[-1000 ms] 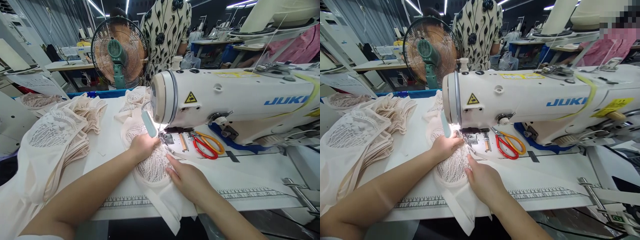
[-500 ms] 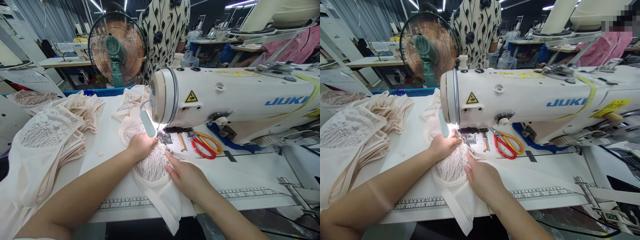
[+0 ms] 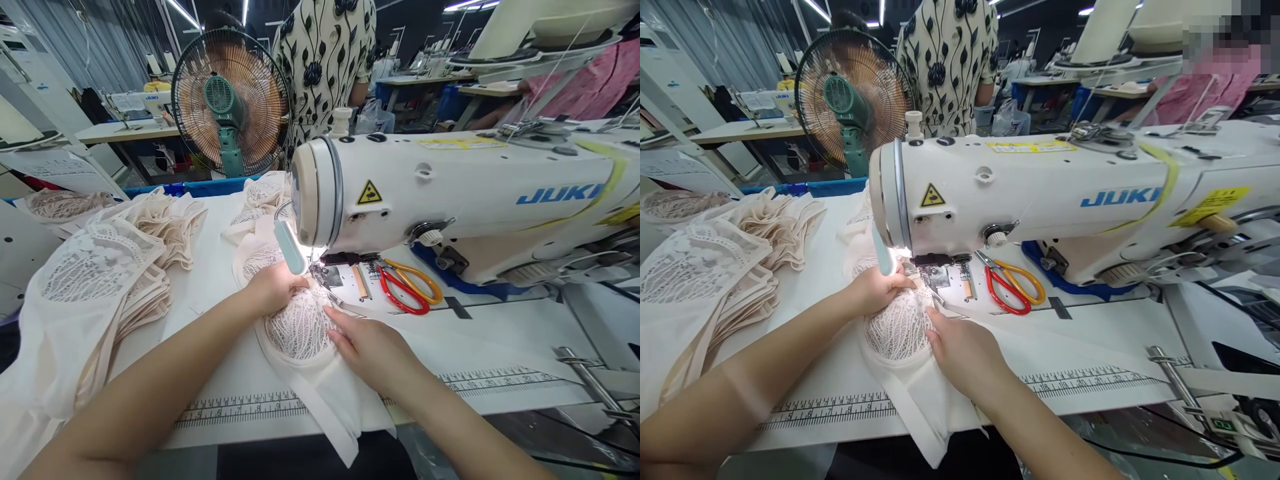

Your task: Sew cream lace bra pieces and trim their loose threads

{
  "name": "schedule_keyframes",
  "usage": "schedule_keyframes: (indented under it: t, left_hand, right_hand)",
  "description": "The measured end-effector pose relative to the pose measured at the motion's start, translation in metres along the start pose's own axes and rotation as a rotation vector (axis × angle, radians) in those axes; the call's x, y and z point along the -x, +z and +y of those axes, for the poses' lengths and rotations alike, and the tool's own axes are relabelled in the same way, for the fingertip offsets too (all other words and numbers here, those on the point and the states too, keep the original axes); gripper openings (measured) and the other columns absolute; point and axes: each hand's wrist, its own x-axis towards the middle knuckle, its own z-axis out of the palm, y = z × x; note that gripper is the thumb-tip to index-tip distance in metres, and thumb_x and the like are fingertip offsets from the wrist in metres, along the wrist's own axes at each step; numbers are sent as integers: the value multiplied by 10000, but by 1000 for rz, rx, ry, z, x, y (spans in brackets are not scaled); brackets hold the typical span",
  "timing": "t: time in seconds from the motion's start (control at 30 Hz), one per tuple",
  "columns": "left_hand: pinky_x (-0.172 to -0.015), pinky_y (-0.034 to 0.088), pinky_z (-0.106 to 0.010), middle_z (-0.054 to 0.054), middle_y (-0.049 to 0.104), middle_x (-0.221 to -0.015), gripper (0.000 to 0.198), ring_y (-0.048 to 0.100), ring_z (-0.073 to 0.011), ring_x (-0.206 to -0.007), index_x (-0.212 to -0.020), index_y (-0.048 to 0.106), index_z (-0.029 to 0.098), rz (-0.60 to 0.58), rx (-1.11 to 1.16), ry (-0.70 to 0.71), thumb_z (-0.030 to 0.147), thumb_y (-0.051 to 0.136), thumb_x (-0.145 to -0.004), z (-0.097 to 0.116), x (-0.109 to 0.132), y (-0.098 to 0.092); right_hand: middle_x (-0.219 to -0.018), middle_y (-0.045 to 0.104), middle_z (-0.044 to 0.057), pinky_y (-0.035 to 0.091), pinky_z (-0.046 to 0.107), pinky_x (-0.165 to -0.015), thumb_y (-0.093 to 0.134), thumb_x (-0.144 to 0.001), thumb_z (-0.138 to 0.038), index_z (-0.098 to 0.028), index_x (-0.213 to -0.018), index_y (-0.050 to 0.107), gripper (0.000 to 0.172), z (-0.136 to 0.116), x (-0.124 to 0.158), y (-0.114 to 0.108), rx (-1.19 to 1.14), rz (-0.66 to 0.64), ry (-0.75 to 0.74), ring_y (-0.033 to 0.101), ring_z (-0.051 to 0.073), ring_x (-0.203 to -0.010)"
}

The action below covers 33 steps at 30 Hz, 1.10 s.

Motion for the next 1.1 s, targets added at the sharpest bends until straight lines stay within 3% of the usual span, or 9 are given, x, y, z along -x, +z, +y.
schedule_keyframes:
  t: [0.3,0.43,0.53,0.6,0.67,0.77,0.83,0.93,1.1]
  left_hand:
    - [-634,439,-288,-58,591,-926,285,566,-195,-822,-998,681,228,-77,-39,49,175,458,-828,-16,3,-5]
    - [-630,442,-281,-73,577,-951,285,557,-186,-807,-954,670,208,-24,-36,78,179,406,-850,-13,8,-13]
    - [-633,452,-304,-94,574,-961,333,554,-190,-787,-1027,635,212,-32,-62,107,224,332,-889,-5,21,-23]
    - [-695,466,-362,-113,582,-999,349,559,-215,-833,-1083,609,210,-66,-98,136,306,325,-905,0,32,-30]
    - [-861,416,-499,-146,564,-1141,441,536,-277,-995,-1149,573,193,-112,-155,153,484,386,-875,5,43,-35]
    - [-1026,138,-647,-167,421,-1370,791,351,-366,-1250,-1265,480,173,-172,-251,104,733,470,-706,11,56,-35]
    - [-1036,46,-664,-154,357,-1424,877,230,-376,-1325,-1313,428,183,-203,-302,47,758,506,-655,11,60,-32]
    - [-1028,22,-680,-152,327,-1443,902,116,-374,-1365,-1351,382,196,-249,-341,-43,724,562,-643,9,59,-27]
    - [-1022,63,-688,-163,223,-1483,933,61,-390,-1372,-1374,355,205,-315,-339,-199,730,564,-633,-2,49,-26]
  right_hand:
    - [-864,706,75,362,294,-552,377,-885,-317,-210,-1317,467,454,-3,-8,-1,67,17,-3,634,256,-791]
    - [-866,698,72,362,293,-544,384,-880,-303,-198,-1271,509,423,-3,-5,-6,82,43,-33,631,252,-794]
    - [-872,689,60,387,291,-574,393,-877,-270,-222,-1195,566,366,0,5,-10,59,39,-73,632,233,-809]
    - [-853,685,52,398,298,-591,393,-876,-253,-238,-1189,570,359,3,12,-10,64,-3,-103,634,230,-802]
    - [-866,684,56,407,312,-609,394,-878,-249,-245,-1231,540,382,7,15,-9,86,-43,-120,636,241,-820]
    - [-900,689,66,411,320,-625,395,-881,-250,-246,-1260,513,397,9,15,-8,116,-61,-121,637,253,-858]
    - [-887,692,61,398,308,-607,398,-879,-246,-249,-1225,536,372,9,12,-8,128,-58,-128,640,249,-847]
    - [-849,692,46,344,281,-551,408,-872,-231,-251,-1142,572,316,6,8,-12,143,-41,-136,641,234,-796]
    - [-752,679,33,224,263,-478,423,-861,-231,-237,-1044,590,248,4,-1,-16,186,-9,-134,627,217,-705]
